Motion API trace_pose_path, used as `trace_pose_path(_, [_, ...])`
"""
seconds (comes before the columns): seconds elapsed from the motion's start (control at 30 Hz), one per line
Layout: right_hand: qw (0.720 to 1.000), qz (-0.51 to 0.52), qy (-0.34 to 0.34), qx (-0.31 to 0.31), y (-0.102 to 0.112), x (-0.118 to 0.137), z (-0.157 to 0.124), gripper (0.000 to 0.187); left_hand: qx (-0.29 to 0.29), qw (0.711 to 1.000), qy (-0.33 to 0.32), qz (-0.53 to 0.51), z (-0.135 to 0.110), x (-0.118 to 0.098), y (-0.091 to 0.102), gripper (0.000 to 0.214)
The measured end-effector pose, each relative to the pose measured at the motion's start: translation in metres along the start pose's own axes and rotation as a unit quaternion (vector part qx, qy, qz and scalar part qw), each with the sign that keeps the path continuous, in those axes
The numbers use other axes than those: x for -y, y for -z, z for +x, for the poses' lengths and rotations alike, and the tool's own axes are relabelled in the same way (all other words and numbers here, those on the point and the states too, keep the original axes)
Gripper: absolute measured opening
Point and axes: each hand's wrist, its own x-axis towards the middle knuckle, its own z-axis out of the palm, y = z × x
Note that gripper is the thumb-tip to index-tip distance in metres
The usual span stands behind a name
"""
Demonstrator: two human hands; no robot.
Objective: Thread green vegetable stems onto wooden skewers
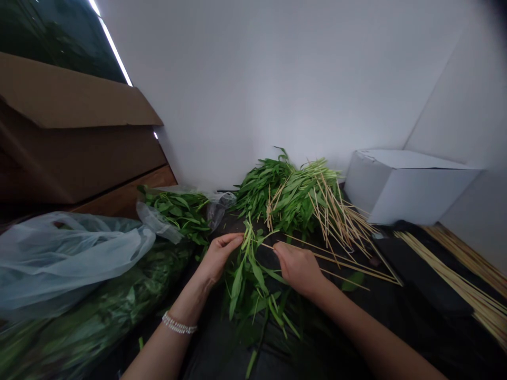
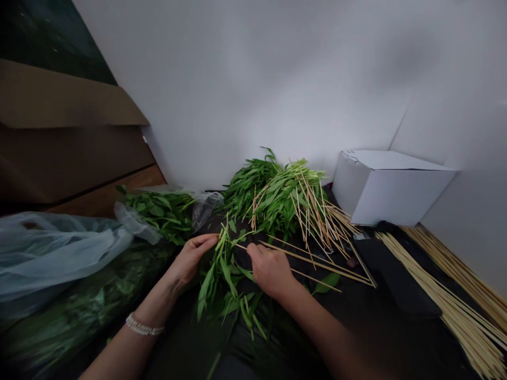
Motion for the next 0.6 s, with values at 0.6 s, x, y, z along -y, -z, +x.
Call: trace_pose_path(0.6, [0.999,-0.035,0.009,-0.008,-0.0017,0.0043,-0.0019,0.023,-0.011,1.000,0.009,-0.005,0.0049,0.0041,0.0030,0.032])
